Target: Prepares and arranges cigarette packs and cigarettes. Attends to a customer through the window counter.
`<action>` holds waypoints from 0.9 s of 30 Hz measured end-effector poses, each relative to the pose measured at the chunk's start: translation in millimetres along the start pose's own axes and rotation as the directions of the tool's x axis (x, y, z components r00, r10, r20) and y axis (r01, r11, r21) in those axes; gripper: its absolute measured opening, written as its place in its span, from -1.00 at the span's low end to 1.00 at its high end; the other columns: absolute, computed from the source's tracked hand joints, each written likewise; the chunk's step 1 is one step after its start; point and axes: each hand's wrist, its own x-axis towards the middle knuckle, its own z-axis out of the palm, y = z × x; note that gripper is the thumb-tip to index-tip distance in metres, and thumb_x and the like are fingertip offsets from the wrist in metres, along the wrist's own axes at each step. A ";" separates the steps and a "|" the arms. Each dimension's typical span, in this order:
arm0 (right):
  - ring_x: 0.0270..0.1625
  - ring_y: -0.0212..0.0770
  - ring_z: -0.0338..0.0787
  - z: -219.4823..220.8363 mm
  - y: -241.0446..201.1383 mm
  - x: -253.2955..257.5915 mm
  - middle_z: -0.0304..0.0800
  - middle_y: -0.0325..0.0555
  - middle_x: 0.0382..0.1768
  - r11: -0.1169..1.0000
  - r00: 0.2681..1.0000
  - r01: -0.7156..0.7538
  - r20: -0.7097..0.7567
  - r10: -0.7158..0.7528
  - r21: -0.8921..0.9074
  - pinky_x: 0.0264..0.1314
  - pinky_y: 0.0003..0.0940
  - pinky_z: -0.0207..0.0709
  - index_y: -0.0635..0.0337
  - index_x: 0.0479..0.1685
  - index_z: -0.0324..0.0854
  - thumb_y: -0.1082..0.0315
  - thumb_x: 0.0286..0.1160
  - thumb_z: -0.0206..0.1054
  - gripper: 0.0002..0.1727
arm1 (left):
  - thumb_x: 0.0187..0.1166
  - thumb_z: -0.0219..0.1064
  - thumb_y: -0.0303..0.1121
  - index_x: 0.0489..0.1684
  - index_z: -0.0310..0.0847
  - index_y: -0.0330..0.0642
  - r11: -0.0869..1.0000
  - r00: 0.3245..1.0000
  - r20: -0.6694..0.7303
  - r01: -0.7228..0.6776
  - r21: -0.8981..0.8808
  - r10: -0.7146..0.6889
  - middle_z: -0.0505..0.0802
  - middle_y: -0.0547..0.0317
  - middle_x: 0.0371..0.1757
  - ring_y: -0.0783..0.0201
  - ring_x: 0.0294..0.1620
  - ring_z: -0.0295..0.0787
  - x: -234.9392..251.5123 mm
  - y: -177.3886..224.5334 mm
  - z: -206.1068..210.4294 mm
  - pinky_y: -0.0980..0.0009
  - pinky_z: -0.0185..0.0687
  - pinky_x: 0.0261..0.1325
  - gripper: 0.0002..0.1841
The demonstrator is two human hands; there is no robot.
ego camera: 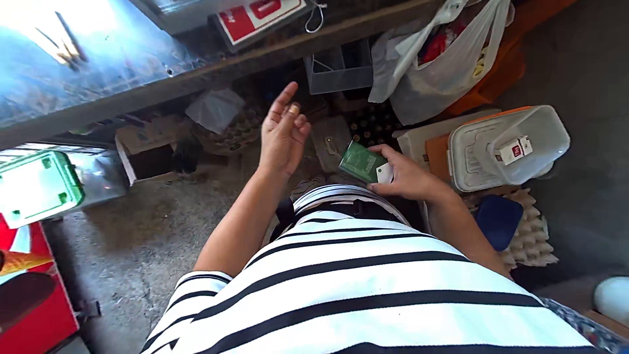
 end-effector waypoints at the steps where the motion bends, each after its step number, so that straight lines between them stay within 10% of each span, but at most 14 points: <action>1: 0.08 -0.20 0.86 -0.6 1.6 2.2 0.81 0.01 0.14 0.999 0.998 -0.038 -0.044 0.040 0.032 0.15 -0.12 0.78 0.12 0.60 0.35 0.29 0.03 0.65 -0.07 | 0.78 -0.02 -0.54 0.56 0.38 -0.18 0.996 0.998 -0.012 -0.061 0.067 0.062 0.64 0.40 -0.29 0.53 -0.46 0.52 1.5 5.2 -12.2 0.62 0.56 -0.30 -0.60; 6: 0.13 -0.21 0.83 -10.3 0.2 12.1 0.76 0.02 0.21 0.993 0.971 -0.082 -0.218 0.099 0.085 0.18 -0.15 0.76 0.10 0.65 0.29 0.31 0.00 0.64 -0.01 | 0.76 0.01 -0.49 0.41 0.49 -0.24 0.816 0.993 -0.051 -0.060 0.575 0.109 0.67 0.37 -0.27 0.53 -0.47 0.53 2.9 -2.0 -64.7 0.57 0.56 -0.34 -0.67; 8: 0.16 -0.21 0.83 -14.1 -1.6 18.0 0.74 0.03 0.25 0.995 0.973 -0.076 -0.211 0.089 0.070 0.21 -0.17 0.75 0.10 0.67 0.27 0.30 0.01 0.65 0.01 | 0.76 0.00 -0.52 0.47 0.52 -0.35 0.471 0.997 0.077 -0.067 0.880 -0.003 0.79 -0.02 0.13 0.25 0.02 0.78 1.0 -11.7 -74.7 0.27 0.72 0.18 -0.62; 10: 0.16 -0.23 0.83 -16.5 -3.7 24.9 0.74 0.02 0.25 0.996 0.982 -0.067 -0.173 0.076 0.053 0.21 -0.18 0.76 0.08 0.67 0.27 0.29 0.00 0.65 0.01 | 0.74 0.13 -0.52 0.57 0.52 -0.31 0.136 0.963 0.184 -0.159 0.978 -0.197 0.63 -0.25 0.57 -0.23 0.74 0.32 -1.1 -20.3 -68.7 -0.34 -0.02 0.77 -0.57; 12: 0.17 -0.24 0.83 -17.6 -7.7 30.6 0.74 0.00 0.25 0.996 0.993 -0.055 -0.102 0.062 0.065 0.21 -0.21 0.77 0.07 0.66 0.28 0.33 0.01 0.66 -0.01 | 0.60 0.44 -0.25 0.67 0.43 -0.26 0.046 0.941 0.205 -0.200 0.979 -0.269 0.26 -0.39 0.80 -0.46 0.85 -0.11 -4.2 -30.0 -57.2 -0.53 -0.32 0.75 -0.37; 16: 0.15 -0.40 0.82 -20.2 -10.8 36.3 0.77 -0.13 0.21 0.976 0.990 0.057 0.112 -0.082 0.209 0.21 -0.43 0.75 0.18 0.61 0.32 0.35 0.07 0.59 -0.10 | 0.22 0.72 -0.05 0.82 0.16 -0.22 0.417 0.855 0.389 -0.233 0.878 -0.342 0.22 -0.20 0.83 -0.07 0.76 0.29 -3.4 -24.6 -19.9 -0.03 0.40 0.66 0.09; 20: 0.19 -0.54 0.73 -20.5 3.3 41.6 0.75 -0.37 0.19 0.861 0.889 0.262 0.237 -0.391 0.436 0.24 -0.52 0.66 0.22 0.39 0.48 -0.11 0.34 0.52 -0.25 | 0.42 0.59 -0.21 0.58 0.43 -0.42 0.890 0.802 0.572 -0.122 0.440 -0.173 0.61 -0.05 0.61 0.20 0.56 0.59 0.9 -34.8 12.1 0.26 0.53 0.61 -0.25; 23: 0.29 -0.63 0.67 -24.9 7.6 39.3 0.71 -0.44 0.29 0.839 0.878 0.365 0.151 -0.454 0.403 0.37 -0.57 0.60 0.20 0.39 0.55 0.08 0.51 0.40 -0.46 | 0.48 0.56 -0.25 0.20 0.61 -0.30 0.965 0.819 0.573 -0.142 0.220 -0.010 0.75 -0.05 0.46 0.07 0.61 0.58 1.4 -40.5 26.7 0.12 0.43 0.69 -0.56; 27: 0.22 -0.43 0.72 -37.5 0.5 33.6 0.73 -0.13 0.20 0.888 0.885 0.451 -0.176 -0.431 0.092 0.35 -0.44 0.64 0.36 0.23 0.68 0.37 0.57 0.28 -0.66 | 0.54 0.44 -0.51 0.16 0.51 -0.17 0.923 0.824 0.555 -0.292 0.253 0.108 0.85 0.35 0.03 0.50 0.04 0.82 -1.8 -37.7 38.4 0.45 0.77 0.20 -0.70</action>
